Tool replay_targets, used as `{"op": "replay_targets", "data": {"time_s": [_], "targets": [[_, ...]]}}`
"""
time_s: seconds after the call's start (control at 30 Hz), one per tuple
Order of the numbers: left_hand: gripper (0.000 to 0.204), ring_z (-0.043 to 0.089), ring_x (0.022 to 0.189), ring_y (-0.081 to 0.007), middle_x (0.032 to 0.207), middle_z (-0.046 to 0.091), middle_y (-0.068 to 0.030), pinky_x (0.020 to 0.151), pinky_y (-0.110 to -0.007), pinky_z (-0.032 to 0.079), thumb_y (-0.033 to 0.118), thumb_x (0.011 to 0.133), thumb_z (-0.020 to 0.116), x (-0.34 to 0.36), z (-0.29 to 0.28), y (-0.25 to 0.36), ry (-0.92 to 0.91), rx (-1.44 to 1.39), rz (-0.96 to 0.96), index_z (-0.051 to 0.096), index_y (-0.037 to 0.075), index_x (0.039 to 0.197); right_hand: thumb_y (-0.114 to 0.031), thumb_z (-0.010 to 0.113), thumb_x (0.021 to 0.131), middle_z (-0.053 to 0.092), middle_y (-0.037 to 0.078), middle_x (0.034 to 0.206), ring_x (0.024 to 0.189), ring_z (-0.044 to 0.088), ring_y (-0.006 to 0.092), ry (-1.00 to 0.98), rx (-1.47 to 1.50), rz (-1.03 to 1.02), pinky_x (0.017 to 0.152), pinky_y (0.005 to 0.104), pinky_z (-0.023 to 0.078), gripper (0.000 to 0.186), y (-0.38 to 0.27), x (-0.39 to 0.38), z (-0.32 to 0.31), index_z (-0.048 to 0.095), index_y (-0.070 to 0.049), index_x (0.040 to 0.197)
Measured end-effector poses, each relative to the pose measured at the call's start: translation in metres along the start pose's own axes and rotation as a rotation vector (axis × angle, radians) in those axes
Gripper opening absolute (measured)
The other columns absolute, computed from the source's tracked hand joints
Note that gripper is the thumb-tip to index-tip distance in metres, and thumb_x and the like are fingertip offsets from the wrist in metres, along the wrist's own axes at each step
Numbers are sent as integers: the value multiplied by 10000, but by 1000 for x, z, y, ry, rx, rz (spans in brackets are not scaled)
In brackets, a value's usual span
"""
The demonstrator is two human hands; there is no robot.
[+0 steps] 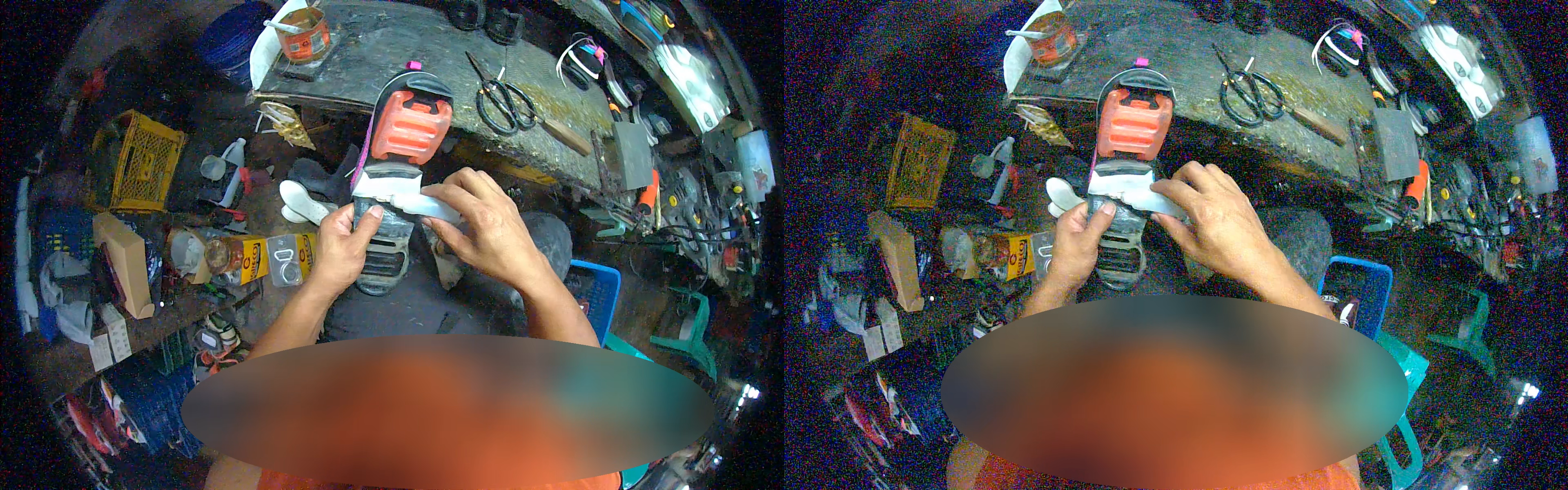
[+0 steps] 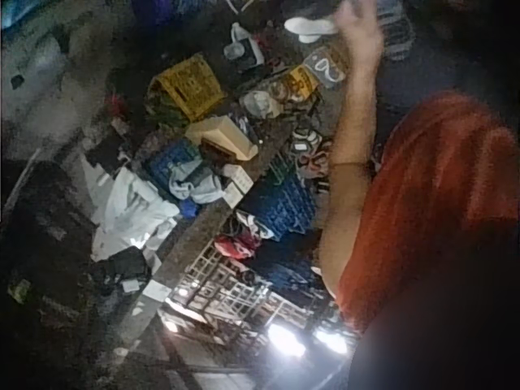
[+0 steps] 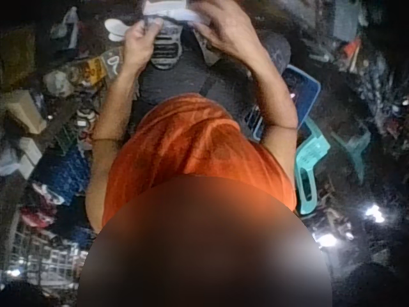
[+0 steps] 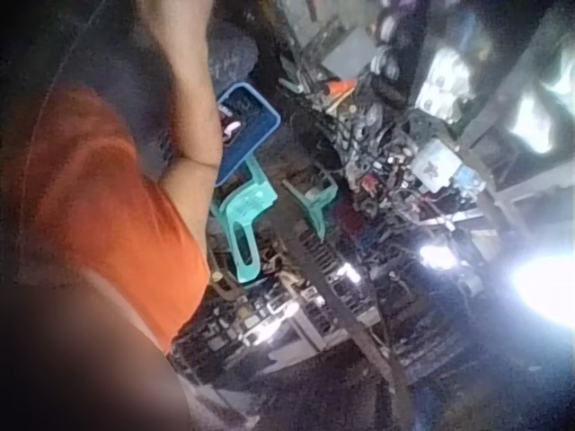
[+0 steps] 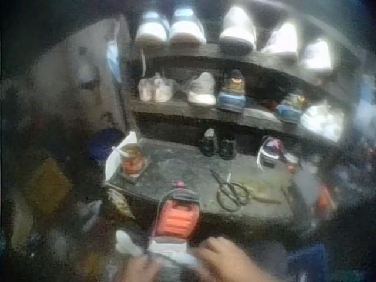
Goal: The person repairs multiple shoes by applying glue to the soles and pressing them back together. They handle a dark sneaker, a pink and blue sneaker, and a teal sandal, using a glue bottle and a wooden stick to spread adhesive and press the parts.
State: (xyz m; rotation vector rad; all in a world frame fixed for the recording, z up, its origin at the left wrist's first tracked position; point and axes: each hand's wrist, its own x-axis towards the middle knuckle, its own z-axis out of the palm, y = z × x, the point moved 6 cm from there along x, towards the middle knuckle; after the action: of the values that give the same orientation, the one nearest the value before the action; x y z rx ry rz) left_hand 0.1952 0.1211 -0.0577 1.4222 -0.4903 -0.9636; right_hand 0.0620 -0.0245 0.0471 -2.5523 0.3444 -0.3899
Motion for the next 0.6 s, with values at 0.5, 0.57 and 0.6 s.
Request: {"op": "replay_targets", "data": {"time_s": [0.5, 0.57, 0.6], "targets": [[253, 623, 827, -58, 943, 723, -8, 738, -272, 528, 216, 1056, 601, 3, 1, 10, -73, 82, 34, 714, -10, 1048, -109, 802, 817, 651, 116, 1051, 1001, 650, 306, 50, 16, 153, 868, 410, 527, 359, 22, -9, -15, 722, -61, 1164], [255, 626, 829, -63, 949, 723, -10, 747, -276, 531, 213, 1061, 593, 0, -1, 12, -64, 188, -8, 708, -13, 1064, -78, 805, 817, 672, 119, 1054, 1001, 678, 295, 76, 67, 190, 862, 390, 537, 360, 30, -17, -17, 724, -48, 1167], [255, 628, 831, -65, 953, 723, -11, 752, -277, 533, 212, 1064, 588, -2, -2, 13, -56, 247, -20, 705, -15, 1072, -78, 805, 818, 674, 119, 1058, 1004, 677, 295, 71, 78, 195, 867, 391, 536, 360, 33, -20, -17, 725, -48, 1167]]}}
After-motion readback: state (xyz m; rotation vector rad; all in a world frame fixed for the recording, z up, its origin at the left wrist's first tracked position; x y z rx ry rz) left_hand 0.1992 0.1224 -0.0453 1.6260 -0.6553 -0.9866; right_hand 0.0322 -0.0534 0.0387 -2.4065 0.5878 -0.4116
